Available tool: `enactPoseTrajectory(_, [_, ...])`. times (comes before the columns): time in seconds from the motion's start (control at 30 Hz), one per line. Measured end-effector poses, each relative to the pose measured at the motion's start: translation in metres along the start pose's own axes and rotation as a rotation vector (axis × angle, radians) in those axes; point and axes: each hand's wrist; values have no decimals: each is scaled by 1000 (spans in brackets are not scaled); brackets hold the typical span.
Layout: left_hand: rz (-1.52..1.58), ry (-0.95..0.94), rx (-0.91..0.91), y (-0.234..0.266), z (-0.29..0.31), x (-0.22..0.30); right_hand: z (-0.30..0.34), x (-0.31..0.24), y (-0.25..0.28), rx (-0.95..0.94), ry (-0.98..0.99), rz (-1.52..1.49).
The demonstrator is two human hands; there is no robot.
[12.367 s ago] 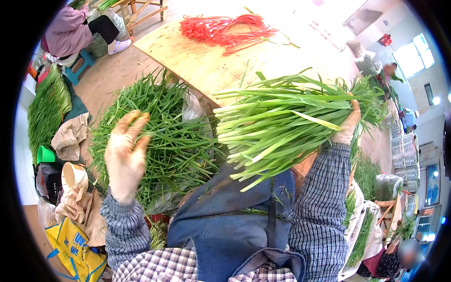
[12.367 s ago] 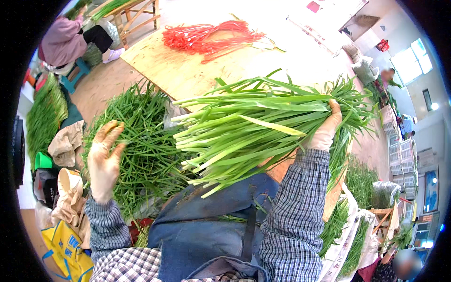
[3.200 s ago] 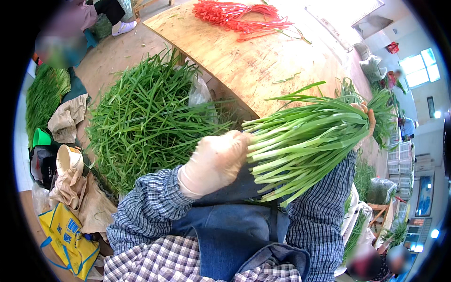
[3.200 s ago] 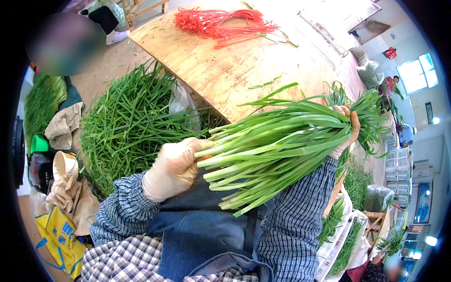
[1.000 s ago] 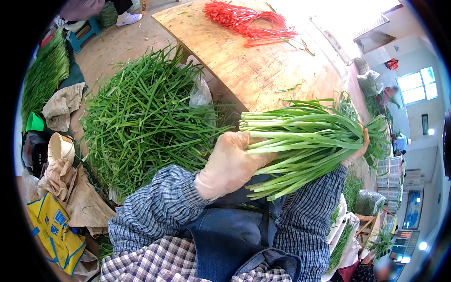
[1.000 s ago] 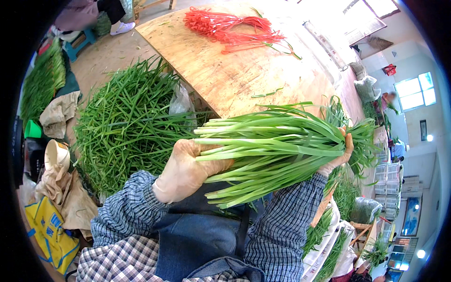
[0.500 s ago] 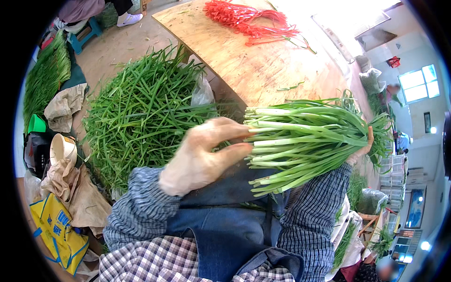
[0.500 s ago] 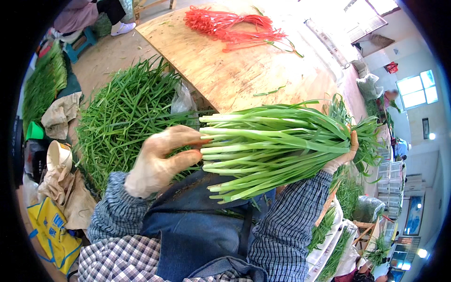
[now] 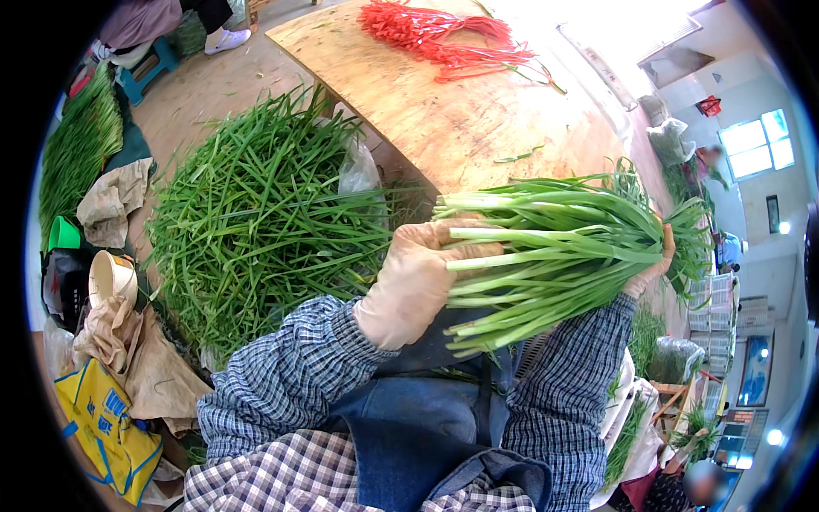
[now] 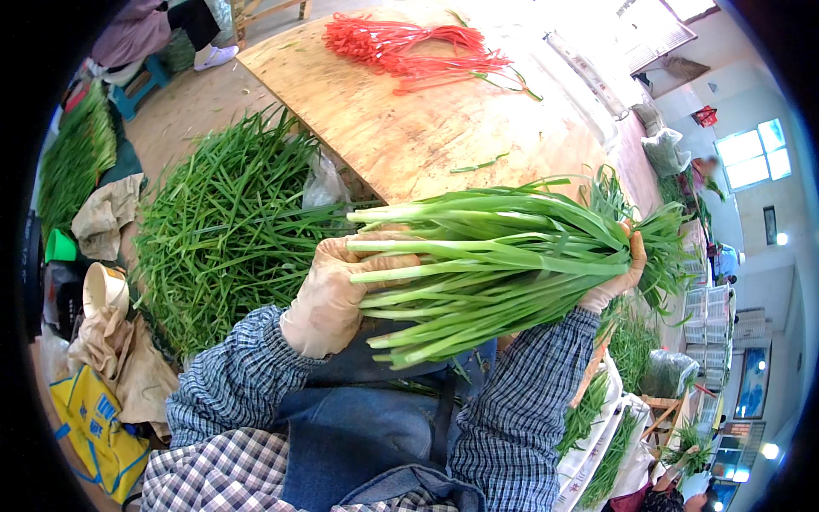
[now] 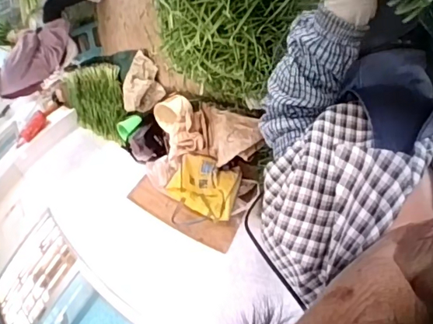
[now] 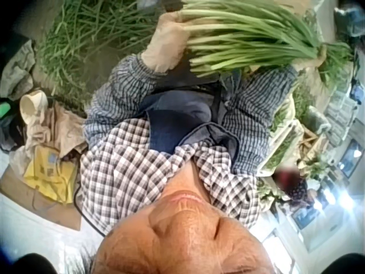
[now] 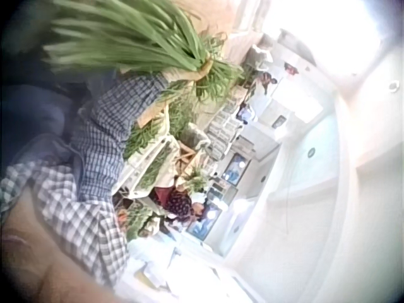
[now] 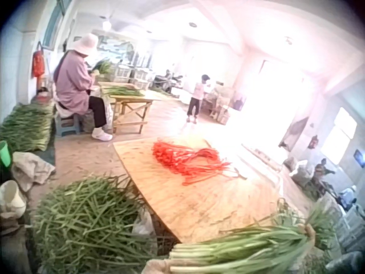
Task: The person gathers bunches of green chives, secures them with red plastic ties by hand, and places the completed bunches into a nearby basket.
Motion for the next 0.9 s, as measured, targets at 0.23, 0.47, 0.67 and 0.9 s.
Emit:
enactPoseTrajectory(0.23, [95,2,-21,8,1,3,-1,5,-1,-4,0,21])
enactPoseTrajectory(0.47, [-806,-1102,-582,52,-10,19,2,4,-1,99,13,108])
enactPoseTrajectory(0.67, [-1022,-730,258,119,51,102,-3,-6,13,72,-34,83])
enactPoseTrajectory(0.9, [-1539,-1252,-424,23,41,43,1,-1,-6,78,-16,103])
Point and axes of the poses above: each hand's wrist, its own z-axis away from the middle knuckle, its own y-axis out of the back of the hand, x = y × z, and after that the axes turned 13 degrees about -y, right-handed
